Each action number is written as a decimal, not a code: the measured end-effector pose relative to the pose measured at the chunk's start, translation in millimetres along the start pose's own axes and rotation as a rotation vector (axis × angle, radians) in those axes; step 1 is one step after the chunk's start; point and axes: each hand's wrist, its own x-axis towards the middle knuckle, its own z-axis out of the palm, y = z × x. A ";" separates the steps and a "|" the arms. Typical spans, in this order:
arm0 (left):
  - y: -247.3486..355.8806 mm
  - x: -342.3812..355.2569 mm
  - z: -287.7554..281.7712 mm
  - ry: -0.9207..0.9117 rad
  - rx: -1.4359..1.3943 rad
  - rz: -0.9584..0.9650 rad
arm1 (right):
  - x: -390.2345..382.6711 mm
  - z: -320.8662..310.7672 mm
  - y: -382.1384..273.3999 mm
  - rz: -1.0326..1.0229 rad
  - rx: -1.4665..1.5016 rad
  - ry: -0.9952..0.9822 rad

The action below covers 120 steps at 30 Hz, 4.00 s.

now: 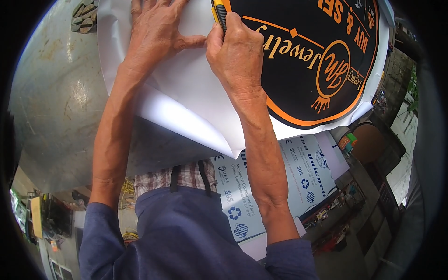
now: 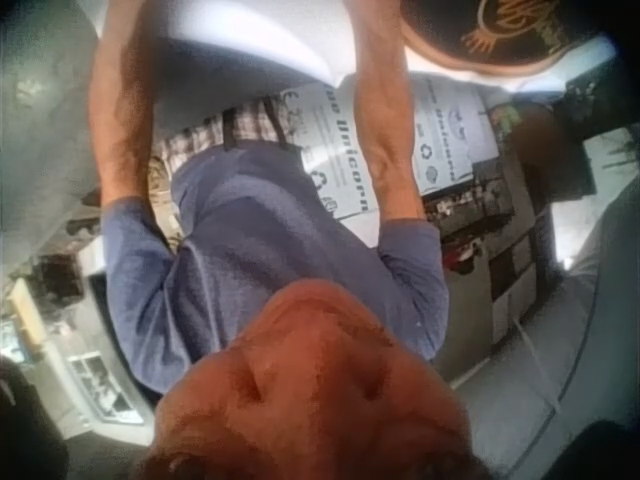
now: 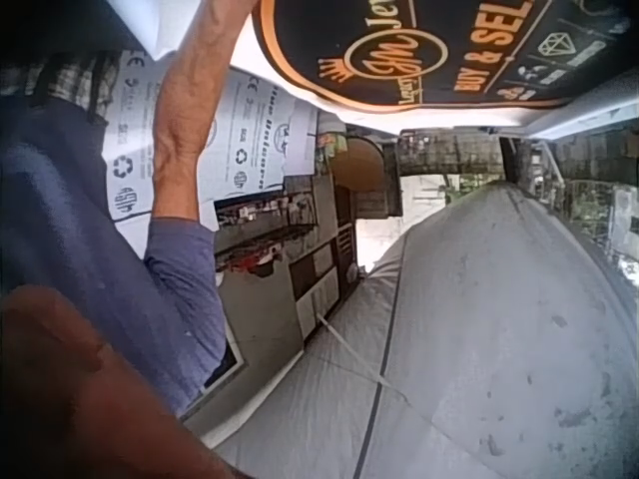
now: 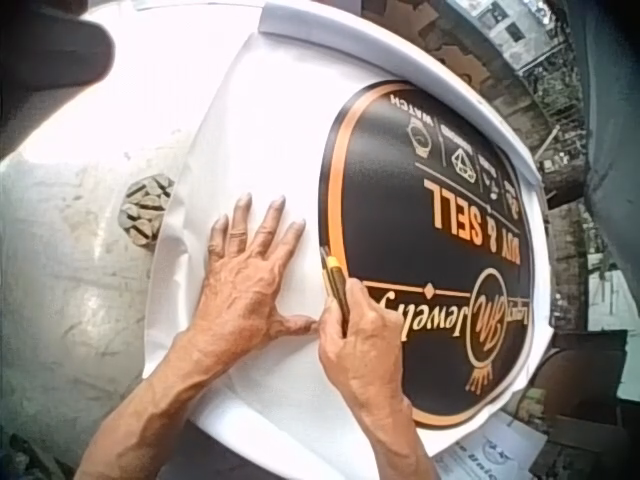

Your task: Cutting out a circular sign from a larger vinyl sheet using a utility knife on a metal table.

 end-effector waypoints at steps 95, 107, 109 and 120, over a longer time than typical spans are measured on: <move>9.0 -37.1 -9.0 -0.088 0.062 0.125 | -18.4 -10.9 4.4 -0.014 -0.030 -0.042; 8.7 -37.7 -5.2 -0.057 0.043 0.127 | -21.1 -11.2 8.5 -0.034 -0.022 -0.031; 9.6 -37.2 -6.7 -0.060 0.044 0.131 | -23.9 -11.7 8.8 -0.020 -0.019 -0.035; 9.1 -37.1 -7.9 -0.079 0.049 0.126 | -24.3 -12.6 8.5 -0.015 -0.005 -0.057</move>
